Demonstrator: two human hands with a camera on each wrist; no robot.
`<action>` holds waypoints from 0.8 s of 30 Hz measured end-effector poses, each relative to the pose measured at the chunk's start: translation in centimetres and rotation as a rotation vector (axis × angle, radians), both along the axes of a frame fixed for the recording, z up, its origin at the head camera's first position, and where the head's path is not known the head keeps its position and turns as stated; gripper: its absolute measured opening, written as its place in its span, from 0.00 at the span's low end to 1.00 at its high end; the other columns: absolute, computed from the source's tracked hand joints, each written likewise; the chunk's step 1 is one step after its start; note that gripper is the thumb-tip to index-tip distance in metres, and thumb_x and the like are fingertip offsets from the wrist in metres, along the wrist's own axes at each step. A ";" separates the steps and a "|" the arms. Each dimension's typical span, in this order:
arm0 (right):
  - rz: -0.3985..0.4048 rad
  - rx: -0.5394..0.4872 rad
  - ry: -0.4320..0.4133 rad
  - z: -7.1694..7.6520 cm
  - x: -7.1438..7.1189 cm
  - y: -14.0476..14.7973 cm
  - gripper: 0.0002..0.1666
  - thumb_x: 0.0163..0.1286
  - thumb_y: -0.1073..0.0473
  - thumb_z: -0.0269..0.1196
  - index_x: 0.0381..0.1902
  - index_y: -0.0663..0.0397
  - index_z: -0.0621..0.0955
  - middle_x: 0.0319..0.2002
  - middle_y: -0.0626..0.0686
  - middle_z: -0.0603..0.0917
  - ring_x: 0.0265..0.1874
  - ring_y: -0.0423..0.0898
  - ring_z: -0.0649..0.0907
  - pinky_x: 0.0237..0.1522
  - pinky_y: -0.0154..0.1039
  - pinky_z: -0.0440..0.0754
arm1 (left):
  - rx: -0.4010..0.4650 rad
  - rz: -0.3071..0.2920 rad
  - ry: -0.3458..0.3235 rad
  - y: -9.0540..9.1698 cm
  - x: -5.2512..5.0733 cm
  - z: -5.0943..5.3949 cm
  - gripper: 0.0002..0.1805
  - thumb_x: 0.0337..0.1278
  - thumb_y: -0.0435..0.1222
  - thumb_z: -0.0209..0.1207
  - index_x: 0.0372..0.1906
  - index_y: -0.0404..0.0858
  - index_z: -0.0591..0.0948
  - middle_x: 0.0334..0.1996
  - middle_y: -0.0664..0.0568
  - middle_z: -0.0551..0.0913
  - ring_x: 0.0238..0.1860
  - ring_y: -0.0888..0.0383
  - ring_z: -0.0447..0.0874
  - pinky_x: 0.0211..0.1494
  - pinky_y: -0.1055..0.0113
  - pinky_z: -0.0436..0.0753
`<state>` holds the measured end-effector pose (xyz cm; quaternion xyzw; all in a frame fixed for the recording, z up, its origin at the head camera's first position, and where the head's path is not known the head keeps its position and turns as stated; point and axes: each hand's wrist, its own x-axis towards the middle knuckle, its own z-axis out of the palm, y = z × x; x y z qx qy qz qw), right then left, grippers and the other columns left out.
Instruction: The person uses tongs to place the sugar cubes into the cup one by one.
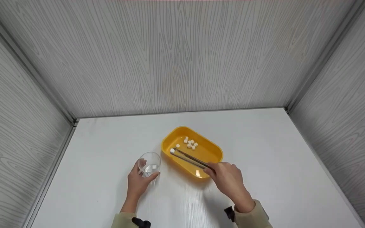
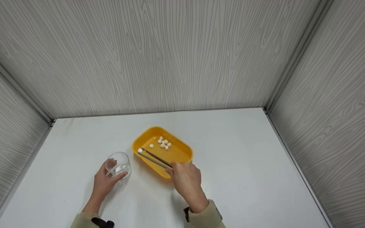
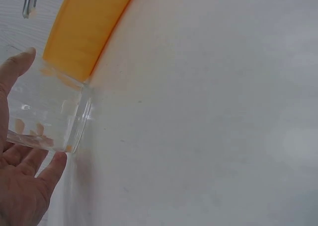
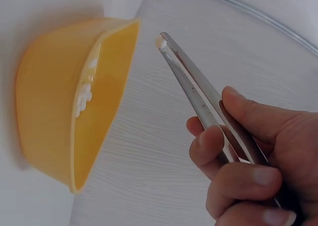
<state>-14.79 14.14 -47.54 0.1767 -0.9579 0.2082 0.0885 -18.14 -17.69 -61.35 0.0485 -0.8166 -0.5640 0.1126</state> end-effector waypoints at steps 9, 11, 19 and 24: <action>0.068 -0.010 0.024 0.3 0.5 -2.2 0.17 0.66 0.48 0.66 0.21 0.42 0.73 0.13 0.40 0.61 0.12 0.38 0.62 0.14 0.32 0.57 | -0.007 0.003 -0.007 0.0 0.0 -0.2 0.49 0.40 0.43 0.78 0.67 0.31 0.67 0.64 0.36 0.72 0.66 0.41 0.69 0.67 0.53 0.73; 0.084 -0.006 0.042 0.3 0.5 -2.6 0.17 0.65 0.48 0.67 0.22 0.43 0.74 0.14 0.40 0.62 0.13 0.38 0.63 0.14 0.32 0.58 | -0.013 0.004 -0.009 0.0 -0.1 -0.2 0.49 0.40 0.43 0.78 0.67 0.31 0.67 0.64 0.35 0.72 0.66 0.41 0.69 0.67 0.53 0.73; 0.112 0.033 0.125 -0.4 0.5 -3.7 0.12 0.61 0.49 0.70 0.25 0.45 0.79 0.14 0.41 0.68 0.14 0.38 0.67 0.14 0.33 0.64 | 0.000 0.018 -0.020 0.1 0.0 -0.2 0.50 0.37 0.43 0.79 0.68 0.33 0.67 0.64 0.37 0.73 0.66 0.42 0.69 0.67 0.54 0.73; 0.125 0.040 0.125 -0.9 0.4 -3.9 0.11 0.61 0.49 0.70 0.28 0.46 0.81 0.16 0.43 0.72 0.15 0.39 0.69 0.13 0.33 0.66 | 0.007 0.016 -0.037 0.1 0.1 0.0 0.52 0.37 0.45 0.79 0.69 0.33 0.66 0.64 0.38 0.73 0.66 0.43 0.69 0.67 0.54 0.73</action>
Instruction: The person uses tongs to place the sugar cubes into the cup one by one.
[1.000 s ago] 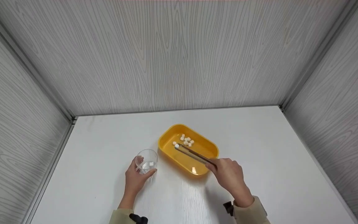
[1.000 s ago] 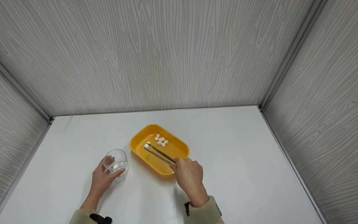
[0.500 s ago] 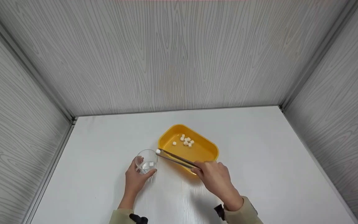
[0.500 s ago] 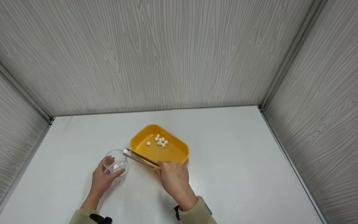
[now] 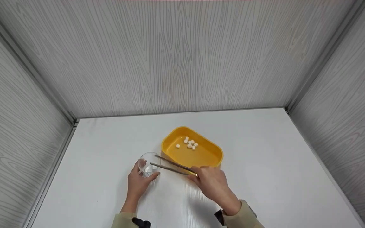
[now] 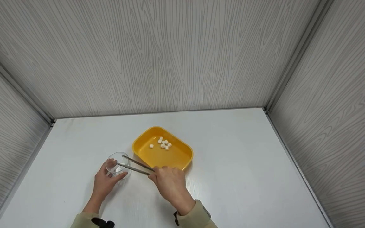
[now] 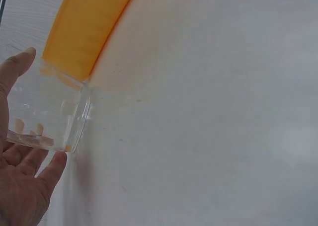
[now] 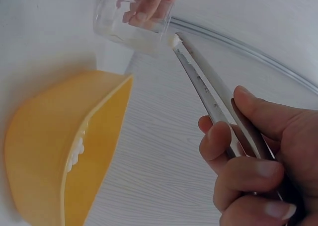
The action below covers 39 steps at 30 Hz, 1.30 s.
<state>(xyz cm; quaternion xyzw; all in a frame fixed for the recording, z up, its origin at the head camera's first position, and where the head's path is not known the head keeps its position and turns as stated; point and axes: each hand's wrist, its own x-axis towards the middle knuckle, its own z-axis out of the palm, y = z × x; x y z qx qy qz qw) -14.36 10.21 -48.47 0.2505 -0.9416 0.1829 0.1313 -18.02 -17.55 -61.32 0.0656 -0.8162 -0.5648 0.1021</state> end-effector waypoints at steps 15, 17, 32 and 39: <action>-0.082 -0.043 -0.097 0.0 -0.7 1.9 0.17 0.66 0.47 0.66 0.43 0.52 0.85 0.22 0.46 0.79 0.14 0.40 0.72 0.13 0.33 0.69 | -0.005 0.002 0.016 -0.2 0.0 -0.1 0.48 0.37 0.43 0.79 0.66 0.33 0.68 0.64 0.38 0.73 0.66 0.43 0.69 0.67 0.54 0.73; -0.101 -0.039 -0.103 -0.1 -0.9 2.4 0.17 0.66 0.47 0.66 0.44 0.53 0.85 0.22 0.46 0.80 0.14 0.40 0.71 0.13 0.33 0.68 | -0.007 0.007 0.017 -0.2 0.0 -0.2 0.49 0.37 0.43 0.79 0.67 0.33 0.68 0.64 0.39 0.73 0.66 0.44 0.69 0.67 0.54 0.73; -0.247 -0.056 -0.087 -1.2 -2.2 5.9 0.18 0.64 0.48 0.69 0.43 0.55 0.86 0.20 0.49 0.80 0.12 0.40 0.70 0.11 0.35 0.67 | -0.010 0.002 0.015 -0.1 0.0 -0.3 0.51 0.37 0.43 0.79 0.69 0.32 0.66 0.65 0.38 0.72 0.67 0.42 0.68 0.67 0.54 0.73; -0.290 -0.051 -0.126 -1.8 -2.9 6.9 0.19 0.64 0.49 0.68 0.48 0.54 0.86 0.26 0.54 0.85 0.13 0.43 0.72 0.11 0.37 0.67 | -0.014 -0.006 0.032 -0.1 0.0 -0.5 0.51 0.38 0.43 0.78 0.69 0.31 0.66 0.64 0.37 0.73 0.66 0.42 0.69 0.67 0.55 0.73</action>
